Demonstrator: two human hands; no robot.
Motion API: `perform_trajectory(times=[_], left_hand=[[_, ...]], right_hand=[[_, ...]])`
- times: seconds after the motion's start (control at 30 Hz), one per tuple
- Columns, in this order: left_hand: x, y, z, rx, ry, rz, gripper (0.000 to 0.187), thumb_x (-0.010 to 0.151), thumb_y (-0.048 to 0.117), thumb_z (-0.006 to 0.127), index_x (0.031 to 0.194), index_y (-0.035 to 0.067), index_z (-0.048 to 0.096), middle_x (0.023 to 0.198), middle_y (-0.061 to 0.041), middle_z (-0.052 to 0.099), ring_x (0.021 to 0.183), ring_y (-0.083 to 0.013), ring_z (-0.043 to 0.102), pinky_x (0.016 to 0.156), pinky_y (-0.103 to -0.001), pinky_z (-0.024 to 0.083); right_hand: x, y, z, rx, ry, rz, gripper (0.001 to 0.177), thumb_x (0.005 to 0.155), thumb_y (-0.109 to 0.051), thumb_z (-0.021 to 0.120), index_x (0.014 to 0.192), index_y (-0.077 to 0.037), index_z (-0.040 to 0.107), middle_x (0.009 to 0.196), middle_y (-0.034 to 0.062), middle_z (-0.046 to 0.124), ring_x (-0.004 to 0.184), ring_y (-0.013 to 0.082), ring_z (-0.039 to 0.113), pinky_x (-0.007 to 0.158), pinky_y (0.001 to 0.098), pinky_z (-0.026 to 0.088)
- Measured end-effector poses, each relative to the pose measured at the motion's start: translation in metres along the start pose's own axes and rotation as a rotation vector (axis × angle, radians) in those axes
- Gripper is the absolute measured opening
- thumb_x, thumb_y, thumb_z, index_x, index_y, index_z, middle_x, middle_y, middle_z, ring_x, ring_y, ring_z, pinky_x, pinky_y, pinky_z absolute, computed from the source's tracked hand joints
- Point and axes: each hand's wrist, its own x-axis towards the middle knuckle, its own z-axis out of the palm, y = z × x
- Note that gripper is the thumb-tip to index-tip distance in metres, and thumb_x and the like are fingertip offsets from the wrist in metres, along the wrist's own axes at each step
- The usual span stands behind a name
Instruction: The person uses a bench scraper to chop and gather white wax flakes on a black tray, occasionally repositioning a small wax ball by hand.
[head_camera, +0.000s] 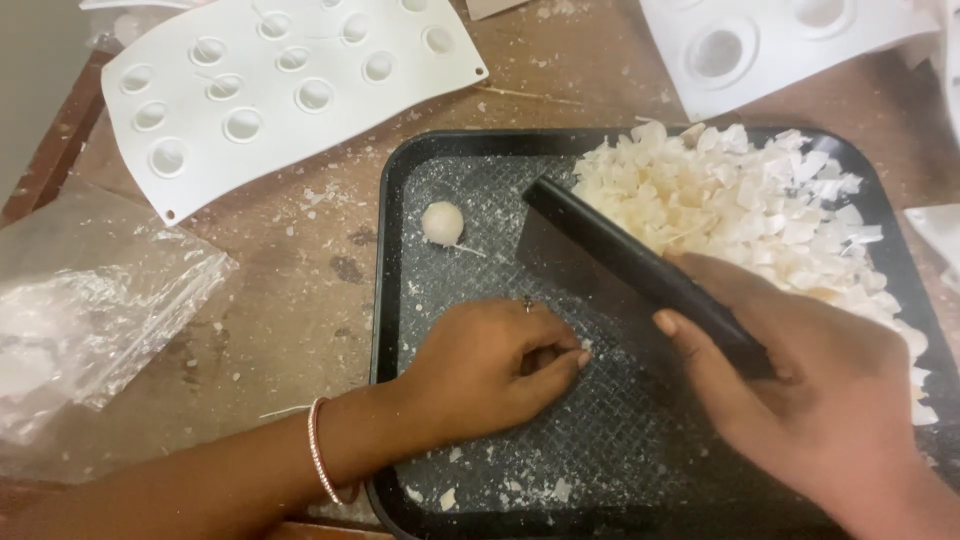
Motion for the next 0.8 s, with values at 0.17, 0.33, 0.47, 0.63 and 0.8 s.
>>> perform_trajectory(times=[0.17, 0.33, 0.47, 0.63, 0.8], left_hand=[[0.002, 0.0, 0.0, 0.009, -0.011, 0.006, 0.02, 0.089, 0.03, 0.07, 0.085, 0.011, 0.076, 0.072, -0.004, 0.072, 0.062, -0.0231, 0.068, 0.058, -0.04, 0.052], [0.003, 0.001, 0.0, -0.008, -0.041, -0.04, 0.021, 0.089, 0.03, 0.069, 0.086, 0.011, 0.076, 0.072, -0.004, 0.073, 0.061, -0.0214, 0.069, 0.056, -0.038, 0.052], [0.001, -0.001, 0.001, -0.006, -0.04, -0.018, 0.021, 0.09, 0.03, 0.069, 0.087, 0.011, 0.077, 0.072, -0.004, 0.073, 0.061, -0.0211, 0.068, 0.056, -0.038, 0.052], [0.002, 0.0, 0.0, -0.007, -0.034, 0.0, 0.022, 0.09, 0.031, 0.069, 0.088, 0.01, 0.077, 0.073, -0.005, 0.073, 0.06, -0.021, 0.068, 0.055, -0.037, 0.051], [0.002, 0.0, 0.001, -0.003, -0.028, -0.025, 0.023, 0.089, 0.032, 0.07, 0.088, 0.01, 0.077, 0.073, -0.005, 0.073, 0.059, -0.0214, 0.067, 0.054, -0.037, 0.051]], right_hand=[[0.002, -0.001, -0.003, -0.053, 0.068, -0.104, 0.042, 0.083, -0.026, 0.08, 0.12, -0.007, 0.074, 0.074, 0.0102, 0.073, 0.053, 0.0171, 0.068, 0.048, 0.0302, 0.051], [0.002, 0.008, 0.001, -0.194, -0.115, 0.081, 0.043, 0.085, -0.038, 0.079, 0.12, -0.013, 0.073, 0.07, 0.0062, 0.073, 0.048, 0.0156, 0.068, 0.045, 0.0313, 0.05], [0.004, 0.006, 0.001, -0.229, -0.174, 0.141, 0.045, 0.088, -0.043, 0.08, 0.121, -0.014, 0.072, 0.066, 0.005, 0.071, 0.048, 0.0156, 0.065, 0.045, 0.0316, 0.049], [0.004, 0.003, 0.0, -0.198, -0.12, 0.083, 0.039, 0.089, -0.038, 0.08, 0.116, -0.011, 0.072, 0.063, 0.0066, 0.069, 0.043, 0.0183, 0.063, 0.045, 0.0334, 0.046], [0.002, 0.0, 0.002, -0.137, -0.077, 0.034, 0.035, 0.088, -0.033, 0.078, 0.114, -0.009, 0.071, 0.063, 0.0065, 0.068, 0.041, 0.0185, 0.062, 0.042, 0.0341, 0.044]])
